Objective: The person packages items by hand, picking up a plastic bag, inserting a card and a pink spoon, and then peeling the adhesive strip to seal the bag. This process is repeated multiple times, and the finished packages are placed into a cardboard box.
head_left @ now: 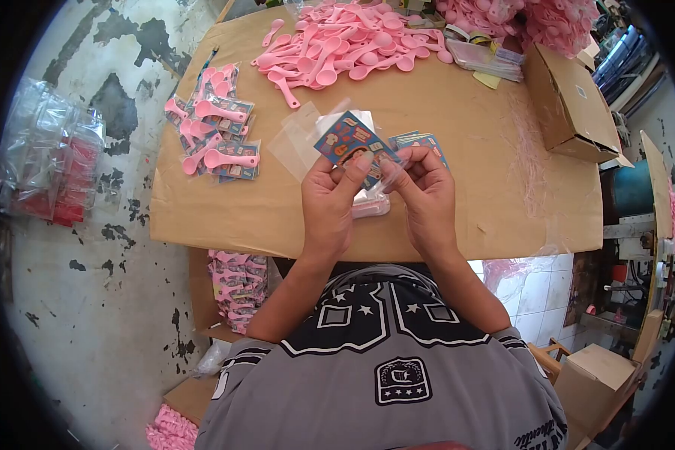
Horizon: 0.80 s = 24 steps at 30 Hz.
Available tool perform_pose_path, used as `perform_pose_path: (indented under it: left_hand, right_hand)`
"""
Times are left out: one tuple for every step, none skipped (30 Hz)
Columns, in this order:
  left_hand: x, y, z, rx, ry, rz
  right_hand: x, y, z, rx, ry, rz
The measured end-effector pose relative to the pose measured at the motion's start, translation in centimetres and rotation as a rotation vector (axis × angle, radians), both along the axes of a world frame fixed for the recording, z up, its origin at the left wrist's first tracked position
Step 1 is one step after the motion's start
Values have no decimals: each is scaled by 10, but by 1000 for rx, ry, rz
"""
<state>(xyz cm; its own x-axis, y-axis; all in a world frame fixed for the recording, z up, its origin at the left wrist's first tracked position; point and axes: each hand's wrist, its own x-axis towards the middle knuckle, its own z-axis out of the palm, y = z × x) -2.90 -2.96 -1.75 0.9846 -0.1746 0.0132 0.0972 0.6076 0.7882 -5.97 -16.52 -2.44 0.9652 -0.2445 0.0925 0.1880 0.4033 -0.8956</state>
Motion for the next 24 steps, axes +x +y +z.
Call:
perform_pose_path:
  left_hand:
    - [-1,1,1,14,-11,-8]
    - [-1,2,2,28,-22,-14]
    - [-1,2,0,33,-28,-5]
    - [0,2,-3,37,-34,5]
    - [1,3,-3,42,-39,14]
    - [4,4,-2,-4,-56,9]
    - [6,6,4,-50,-73,4]
    - [9,8,10,-94,-90,-3]
    - [10,10,14,-128,-108,-22]
    - [10,12,17,-162,-126,-40]
    - [12,14,19,-197,-145,-58]
    - [14,15,20,-232,-135,-71]
    - [14,14,20,-260,-130,-79]
    - [13,12,19,-288,-125,-88]
    - [12,10,18,-315,-120,-99]
    - [11,8,17,-340,-118,-104]
    - [9,5,14,-365,-115,-111]
    - [8,3,12,-389,-111,-118]
    - [7,1,11,-388,-100,-130]
    - [6,-1,10,-387,-90,-142]
    - [4,-3,8,-385,-79,-153]
    - [3,-4,7,-393,-68,-165]
    - [2,-4,5,-401,-57,-177]
    - [2,-5,4,-409,-47,-190]
  right_hand:
    - [1,3,2,6,21,-4]
    - [2,6,6,12,43,-7]
    - [3,8,8,17,67,-9]
    - [2,8,9,20,90,39]
    - [1,6,9,23,113,88]
    - [-1,6,9,25,136,137]
    - [-2,7,8,14,134,134]
    - [-4,8,6,4,132,130]
    - [-5,9,5,-6,130,125]
    - [-7,9,5,-33,139,134]
    - [-8,9,5,-61,148,142]
    - [-9,9,6,-87,156,149]
    - [-11,10,6,-83,181,138]
    - [-13,10,8,-79,205,124]
    - [-14,11,8,-74,230,111]
    - [-15,12,9,-62,225,110]
    - [-16,12,9,-50,221,109]
    - [-16,13,8,-38,217,106]
    - [-16,11,6,-54,215,109]
    - [-16,10,1,-71,213,112]
    - [-15,9,-3,-88,210,116]
    - [-14,10,-5,-80,189,87]
    - [-12,14,-6,-72,167,59]
    - [-11,16,-7,-64,143,30]
